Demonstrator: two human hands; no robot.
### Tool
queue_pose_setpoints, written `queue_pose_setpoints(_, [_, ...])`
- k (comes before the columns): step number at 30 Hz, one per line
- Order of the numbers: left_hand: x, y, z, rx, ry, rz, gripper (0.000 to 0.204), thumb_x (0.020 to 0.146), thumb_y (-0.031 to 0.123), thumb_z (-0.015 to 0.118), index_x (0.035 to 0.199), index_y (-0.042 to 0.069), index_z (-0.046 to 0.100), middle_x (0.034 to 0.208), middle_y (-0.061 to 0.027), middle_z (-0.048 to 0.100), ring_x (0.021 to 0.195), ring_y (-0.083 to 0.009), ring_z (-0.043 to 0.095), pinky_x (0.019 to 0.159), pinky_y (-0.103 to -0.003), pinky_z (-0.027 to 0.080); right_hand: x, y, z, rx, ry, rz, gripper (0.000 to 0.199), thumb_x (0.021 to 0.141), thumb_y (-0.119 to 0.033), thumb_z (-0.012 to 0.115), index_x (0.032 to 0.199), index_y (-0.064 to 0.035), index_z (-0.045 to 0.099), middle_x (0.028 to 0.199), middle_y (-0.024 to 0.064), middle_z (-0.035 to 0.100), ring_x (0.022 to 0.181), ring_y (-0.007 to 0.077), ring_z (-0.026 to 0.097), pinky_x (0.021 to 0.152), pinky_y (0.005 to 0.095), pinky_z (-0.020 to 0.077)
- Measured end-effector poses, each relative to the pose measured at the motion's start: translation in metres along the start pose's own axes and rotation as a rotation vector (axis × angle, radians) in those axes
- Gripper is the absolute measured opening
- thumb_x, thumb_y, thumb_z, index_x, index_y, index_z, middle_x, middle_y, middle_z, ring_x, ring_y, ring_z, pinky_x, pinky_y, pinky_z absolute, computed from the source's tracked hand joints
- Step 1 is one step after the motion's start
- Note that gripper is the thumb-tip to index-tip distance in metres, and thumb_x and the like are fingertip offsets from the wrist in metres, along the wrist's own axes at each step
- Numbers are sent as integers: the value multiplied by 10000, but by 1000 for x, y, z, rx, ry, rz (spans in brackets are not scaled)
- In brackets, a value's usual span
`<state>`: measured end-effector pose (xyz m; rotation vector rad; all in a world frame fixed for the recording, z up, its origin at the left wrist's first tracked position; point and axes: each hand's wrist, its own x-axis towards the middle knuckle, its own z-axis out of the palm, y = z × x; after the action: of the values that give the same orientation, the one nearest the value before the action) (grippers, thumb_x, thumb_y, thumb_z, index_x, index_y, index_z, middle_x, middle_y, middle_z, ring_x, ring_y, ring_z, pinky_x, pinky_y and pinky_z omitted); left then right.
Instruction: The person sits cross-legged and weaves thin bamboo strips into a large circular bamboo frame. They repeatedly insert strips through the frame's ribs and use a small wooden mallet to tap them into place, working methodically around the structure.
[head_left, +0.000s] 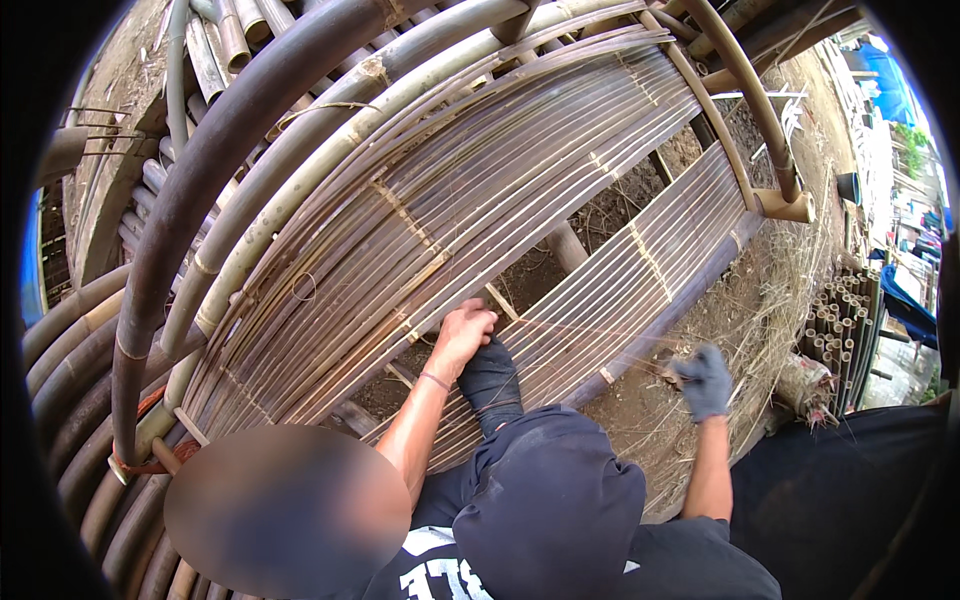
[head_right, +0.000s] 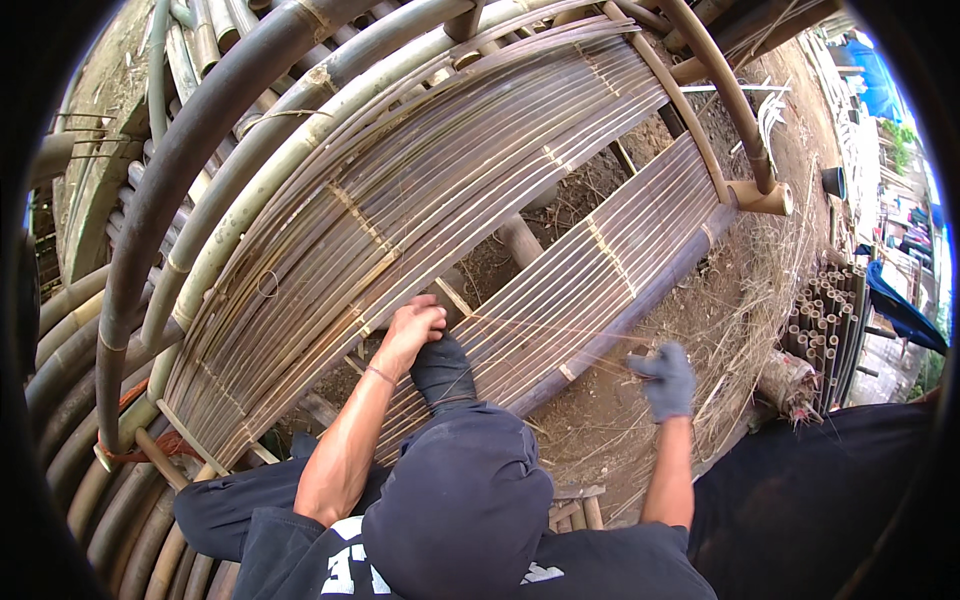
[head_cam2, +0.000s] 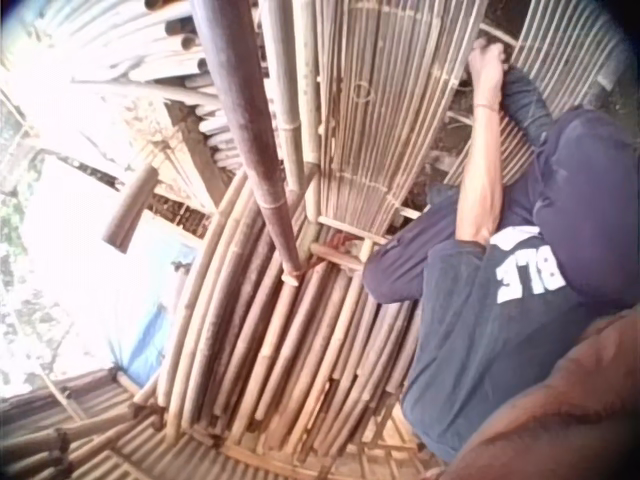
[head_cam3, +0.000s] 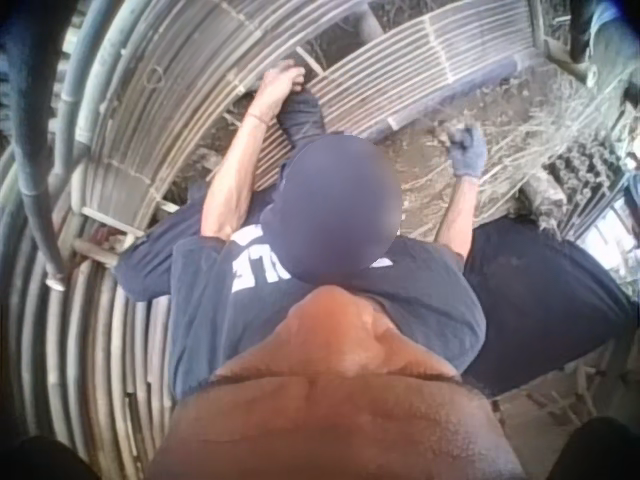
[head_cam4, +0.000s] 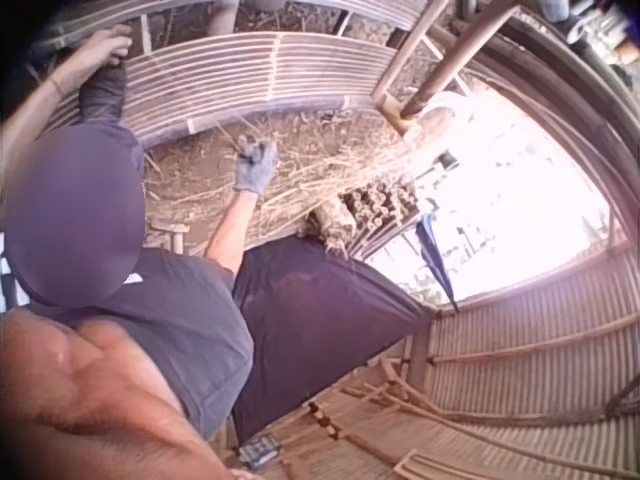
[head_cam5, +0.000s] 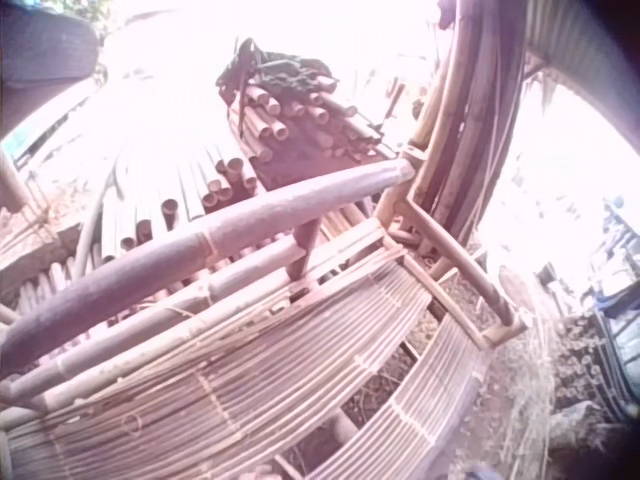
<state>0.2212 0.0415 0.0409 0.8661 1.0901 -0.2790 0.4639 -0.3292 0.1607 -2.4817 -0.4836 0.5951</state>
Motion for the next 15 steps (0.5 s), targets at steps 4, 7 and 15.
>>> queue_pose_setpoints(4, [22,-12,6,-382,-63,-7,733,936,340,622,1512,2,321,1442,-247,459,1294,-322,492,1066,-423,392,-17,72,-84,0,496,788,216,829,-256,704,921,-62,677,718,53,585,662,215,605,687,433,546])
queue_pose_setpoints(7, [31,-10,13,-460,-137,-35,789,944,442,606,1549,63,268,1452,-287,431,1331,-374,452,1125,-481,317,-17,35,-56,-1080,223,532,327,799,-241,726,1039,-22,683,1077,231,697,1014,401,655,913,490,509])
queue_pose_setpoints(15, [33,3,15,-356,-234,-137,811,935,551,595,1574,172,269,1454,-300,436,1273,-424,501,1102,-479,352,31,-144,170,-343,-116,-580,292,779,-207,744,1008,-33,693,1010,155,677,956,340,647,861,414,517])
